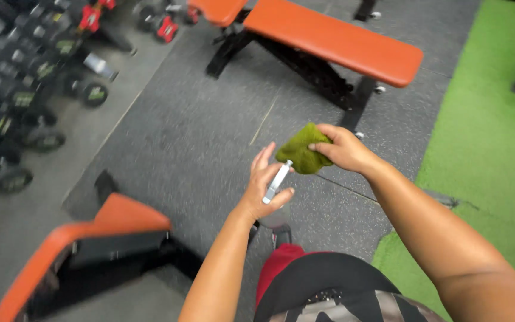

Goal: Cleaning weightlifting bars, benches, and dumbbells in a gym area using a spray bottle and cloth.

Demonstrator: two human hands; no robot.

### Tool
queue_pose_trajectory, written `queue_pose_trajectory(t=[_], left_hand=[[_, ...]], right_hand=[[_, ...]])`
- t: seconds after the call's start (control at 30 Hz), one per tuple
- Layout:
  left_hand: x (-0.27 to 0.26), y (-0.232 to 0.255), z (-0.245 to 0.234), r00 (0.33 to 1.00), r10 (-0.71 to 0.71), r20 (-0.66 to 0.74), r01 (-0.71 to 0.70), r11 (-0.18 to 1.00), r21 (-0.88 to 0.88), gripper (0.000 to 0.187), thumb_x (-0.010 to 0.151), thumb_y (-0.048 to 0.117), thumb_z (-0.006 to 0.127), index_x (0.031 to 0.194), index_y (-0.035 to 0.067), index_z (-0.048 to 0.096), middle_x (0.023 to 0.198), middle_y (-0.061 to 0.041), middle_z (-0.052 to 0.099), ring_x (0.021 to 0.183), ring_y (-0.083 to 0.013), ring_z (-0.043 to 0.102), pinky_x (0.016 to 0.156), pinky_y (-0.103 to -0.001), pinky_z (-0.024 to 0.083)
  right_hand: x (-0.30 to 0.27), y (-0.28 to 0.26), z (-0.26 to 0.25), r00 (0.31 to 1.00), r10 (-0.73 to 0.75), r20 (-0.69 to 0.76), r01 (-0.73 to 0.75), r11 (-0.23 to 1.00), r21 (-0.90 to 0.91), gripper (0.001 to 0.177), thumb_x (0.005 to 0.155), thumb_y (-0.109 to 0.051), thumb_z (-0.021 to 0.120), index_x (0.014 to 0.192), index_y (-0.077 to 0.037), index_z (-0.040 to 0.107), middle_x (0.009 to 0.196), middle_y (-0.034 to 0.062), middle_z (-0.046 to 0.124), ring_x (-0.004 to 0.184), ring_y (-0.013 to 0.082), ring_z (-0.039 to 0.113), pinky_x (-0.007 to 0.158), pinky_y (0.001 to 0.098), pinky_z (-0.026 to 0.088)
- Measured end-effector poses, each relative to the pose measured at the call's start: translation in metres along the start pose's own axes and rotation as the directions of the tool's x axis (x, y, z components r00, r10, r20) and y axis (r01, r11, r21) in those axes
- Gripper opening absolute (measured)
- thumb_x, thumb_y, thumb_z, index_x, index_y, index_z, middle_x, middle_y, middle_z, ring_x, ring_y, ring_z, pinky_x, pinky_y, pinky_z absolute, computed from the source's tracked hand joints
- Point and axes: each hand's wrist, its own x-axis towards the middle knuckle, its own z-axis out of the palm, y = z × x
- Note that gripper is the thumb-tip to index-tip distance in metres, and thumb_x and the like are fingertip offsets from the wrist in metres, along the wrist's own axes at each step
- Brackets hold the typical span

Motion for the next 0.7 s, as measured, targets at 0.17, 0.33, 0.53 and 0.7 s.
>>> queue_pose_trajectory(t=[0.17,0.33,0.53,0.7], left_hand=[[0.079,-0.025,-0.004,0.956,0.128,0.266,-0.116,0.991,-0.059,0.049,0.071,0.027,0.082,0.116,0.012,0.072,0.155,-0.026,0.045,0.151,-0.0505,0.03,0.121,-0.057,0.027],[0.148,-0.046,0.054,0.873,0.119,0.474,-0.015,0.976,-0.217,0.047,0.076,0.03,0.079,0.119,0.012,0.07,0.133,-0.015,0.066,0.138,-0.0393,0.052,0.115,-0.048,0.04],[0.231,-0.048,0.168,0.916,0.071,0.395,0.083,0.93,-0.359,0.044,0.078,0.025,0.077,0.118,0.009,0.069,0.131,-0.015,0.066,0.124,-0.0331,0.064,0.106,-0.043,0.05],[0.305,-0.022,0.284,0.885,0.197,0.422,0.022,0.888,-0.46,0.048,0.08,0.023,0.08,0.124,0.008,0.067,0.135,-0.019,0.063,0.133,-0.0357,0.059,0.112,-0.043,0.045]], right_hand=[[0.01,-0.007,-0.032,0.987,0.152,0.045,-0.152,0.988,-0.007,0.037,0.09,-0.008,0.068,0.127,-0.01,0.068,0.104,0.0021,0.074,0.091,0.01,0.065,0.077,0.0297,0.055],[0.013,0.056,-0.082,0.971,0.005,-0.239,-0.036,0.991,-0.126,0.043,0.085,-0.011,0.074,0.127,-0.006,0.06,0.112,0.0051,0.07,0.105,0.011,0.064,0.087,0.0284,0.054],[-0.004,0.171,-0.16,0.682,-0.107,-0.723,0.044,0.994,-0.105,0.024,0.097,-0.017,0.075,0.109,-0.003,0.059,0.119,0.0097,0.065,0.112,0.0169,0.064,0.096,0.0325,0.055],[0.002,0.172,-0.254,0.828,0.394,-0.4,0.027,0.684,0.729,0.028,0.105,-0.04,0.058,0.119,-0.015,0.061,0.112,0.0077,0.064,0.1,0.0207,0.059,0.08,0.0363,0.047]])
